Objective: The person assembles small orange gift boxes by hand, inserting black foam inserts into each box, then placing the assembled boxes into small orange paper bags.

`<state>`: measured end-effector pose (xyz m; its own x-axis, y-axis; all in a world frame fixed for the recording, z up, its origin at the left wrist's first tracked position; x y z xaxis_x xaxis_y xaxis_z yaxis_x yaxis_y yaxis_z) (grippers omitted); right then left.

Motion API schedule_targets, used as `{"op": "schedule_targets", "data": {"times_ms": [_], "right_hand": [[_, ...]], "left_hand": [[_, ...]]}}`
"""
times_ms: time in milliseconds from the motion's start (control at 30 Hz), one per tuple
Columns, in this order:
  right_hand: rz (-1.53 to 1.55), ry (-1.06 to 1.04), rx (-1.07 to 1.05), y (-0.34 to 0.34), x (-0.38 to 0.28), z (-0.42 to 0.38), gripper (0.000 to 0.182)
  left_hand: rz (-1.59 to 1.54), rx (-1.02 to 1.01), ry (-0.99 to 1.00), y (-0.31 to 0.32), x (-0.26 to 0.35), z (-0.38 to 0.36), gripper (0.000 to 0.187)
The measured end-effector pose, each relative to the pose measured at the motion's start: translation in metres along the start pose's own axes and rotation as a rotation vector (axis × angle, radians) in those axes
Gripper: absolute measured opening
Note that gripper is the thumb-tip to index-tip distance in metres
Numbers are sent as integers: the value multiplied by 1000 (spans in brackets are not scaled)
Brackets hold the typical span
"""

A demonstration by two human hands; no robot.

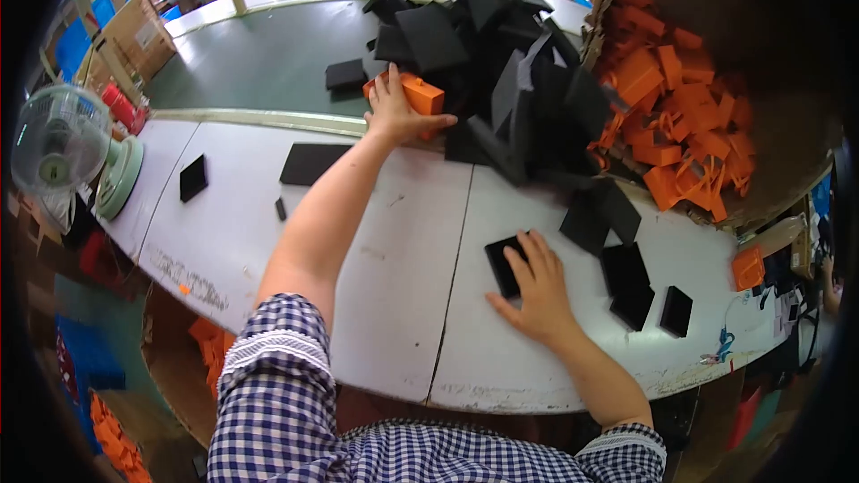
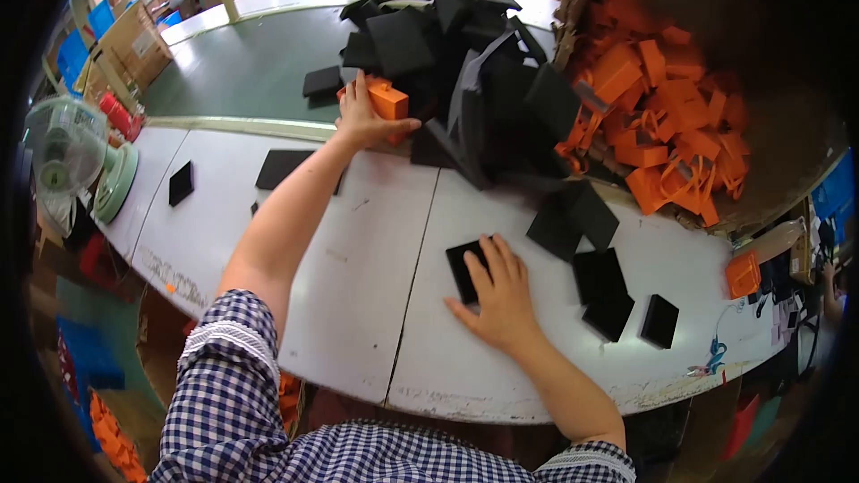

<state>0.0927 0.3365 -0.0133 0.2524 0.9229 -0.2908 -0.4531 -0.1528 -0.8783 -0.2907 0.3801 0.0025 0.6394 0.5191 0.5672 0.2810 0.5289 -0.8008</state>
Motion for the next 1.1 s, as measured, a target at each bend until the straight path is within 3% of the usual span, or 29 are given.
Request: {"op": "schedule_targets", "data": {"times_ms": [67,267,367,400,467,567,600,667,733,800,900,933,1067,1100], "right_hand": [[9,16,-10,0,0,1,69],[29,13,-30,0,0,4,67],[39,21,-22,1,1,3,67],[35,8,-11,1,1,3,67],[39,6,5,1,2,3,67],[24,15,-5,1,1,2,66],[35,15,-4,2,-1,1,66],[11,1,7,1,-1,2,67],[16,-4,10,3,-1,1,67],[24,-8,78,2,0,-2,68],[-2,66,161,-4,4,-9,66],[-18,110,176,-7,5,-15,65],[-77,282,1,-27,16,-38,65],[-17,277,-32,-32,16,-42,63]], "left_hand": [[-9,120,73,18,2,8,154],[-15,207,147,26,-4,15,137],[3,53,289,-3,-3,18,123],[9,42,292,-26,2,7,123],[-142,-220,286,-70,22,-31,113],[-84,-333,349,-105,21,-81,106],[-254,-554,152,-115,34,-110,108],[-194,-662,83,-103,17,-135,110],[48,-430,365,-84,-5,-154,111],[-39,-456,371,-81,-13,-171,111],[128,-17,568,-121,-2,-193,101],[-21,68,587,-137,-1,-200,103],[-905,-163,453,-157,4,-272,113],[-853,-198,544,-144,-7,-293,114]]}}
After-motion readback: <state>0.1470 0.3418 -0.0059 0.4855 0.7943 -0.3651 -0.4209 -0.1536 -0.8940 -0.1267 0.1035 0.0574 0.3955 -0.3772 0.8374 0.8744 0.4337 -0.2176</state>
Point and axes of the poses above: each hand's wrist, its own z-axis towards the middle knuckle, its own y-axis out of the palm, x = y × z, the point moved 6 cm from there along z, towards the middle knuckle, and after that the axes turned 1 degree about y, right-handed, at the moved point
